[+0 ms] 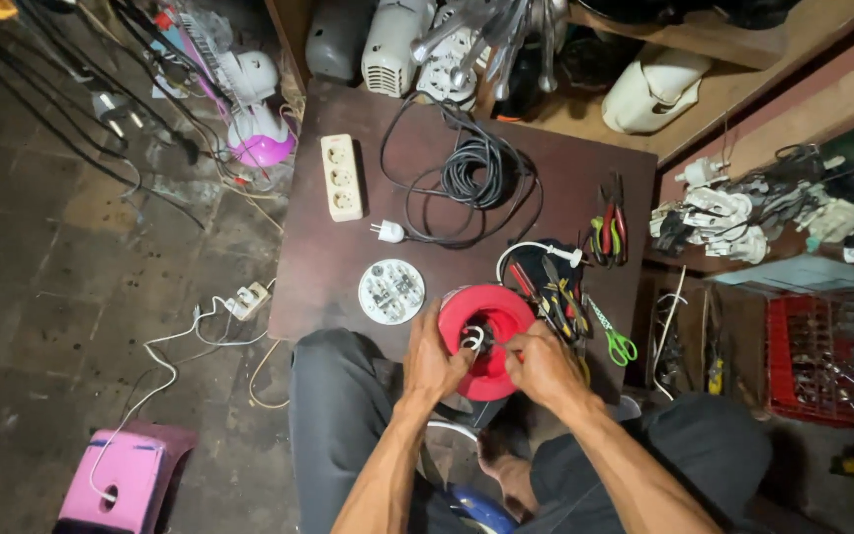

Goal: Repairing a cable reel by winding the cable and securing internal connections.

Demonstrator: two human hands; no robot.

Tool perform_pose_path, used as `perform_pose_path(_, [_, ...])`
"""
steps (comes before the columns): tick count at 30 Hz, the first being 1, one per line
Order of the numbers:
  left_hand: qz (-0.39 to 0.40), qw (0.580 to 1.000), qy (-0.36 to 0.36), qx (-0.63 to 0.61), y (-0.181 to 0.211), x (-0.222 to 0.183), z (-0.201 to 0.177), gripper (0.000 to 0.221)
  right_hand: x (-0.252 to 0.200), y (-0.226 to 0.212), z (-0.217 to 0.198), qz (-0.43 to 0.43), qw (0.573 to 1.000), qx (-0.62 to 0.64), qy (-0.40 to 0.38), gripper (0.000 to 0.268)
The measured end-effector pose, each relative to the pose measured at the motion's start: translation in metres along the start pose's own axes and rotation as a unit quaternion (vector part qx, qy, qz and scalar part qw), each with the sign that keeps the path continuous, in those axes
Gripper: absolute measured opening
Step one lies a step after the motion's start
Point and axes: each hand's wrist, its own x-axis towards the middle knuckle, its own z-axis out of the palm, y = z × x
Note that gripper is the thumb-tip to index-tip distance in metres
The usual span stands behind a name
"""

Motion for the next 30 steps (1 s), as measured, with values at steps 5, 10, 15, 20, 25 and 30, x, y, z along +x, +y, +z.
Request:
perform_pose_path(5, [0.019,1.000,0.013,-0.007,0.006,-0.008,-0.002,0.096,0.002,-0.004,0.003,-0.010,0.999,-0.028,-0.033,0.027])
perform_pose_path(10, [0.053,0.998,0.027,0.002,0.003,-0.007,-0.002,0.093,0.026,0.004,0.011,-0.040,0.994,-0.077,-0.060,0.026])
perform_pose_path(15, [0.075,0.996,0.036,0.010,0.000,-0.006,0.000,0.089,0.029,0.004,0.026,-0.022,0.992,-0.108,-0.061,0.024])
perform_pose_path(20, [0.063,0.998,0.014,0.028,-0.006,0.000,0.005,0.092,0.018,-0.012,0.011,0.039,0.997,-0.047,-0.051,0.024])
perform_pose_path(25, [0.066,0.997,0.002,0.029,0.001,0.000,0.005,0.095,0.023,0.001,0.017,-0.010,0.994,-0.092,-0.053,0.019])
perform_pose_path(30, [0.073,0.995,-0.024,0.067,0.012,-0.006,0.001,0.092,0.030,0.023,0.031,-0.006,0.997,-0.053,-0.049,0.023])
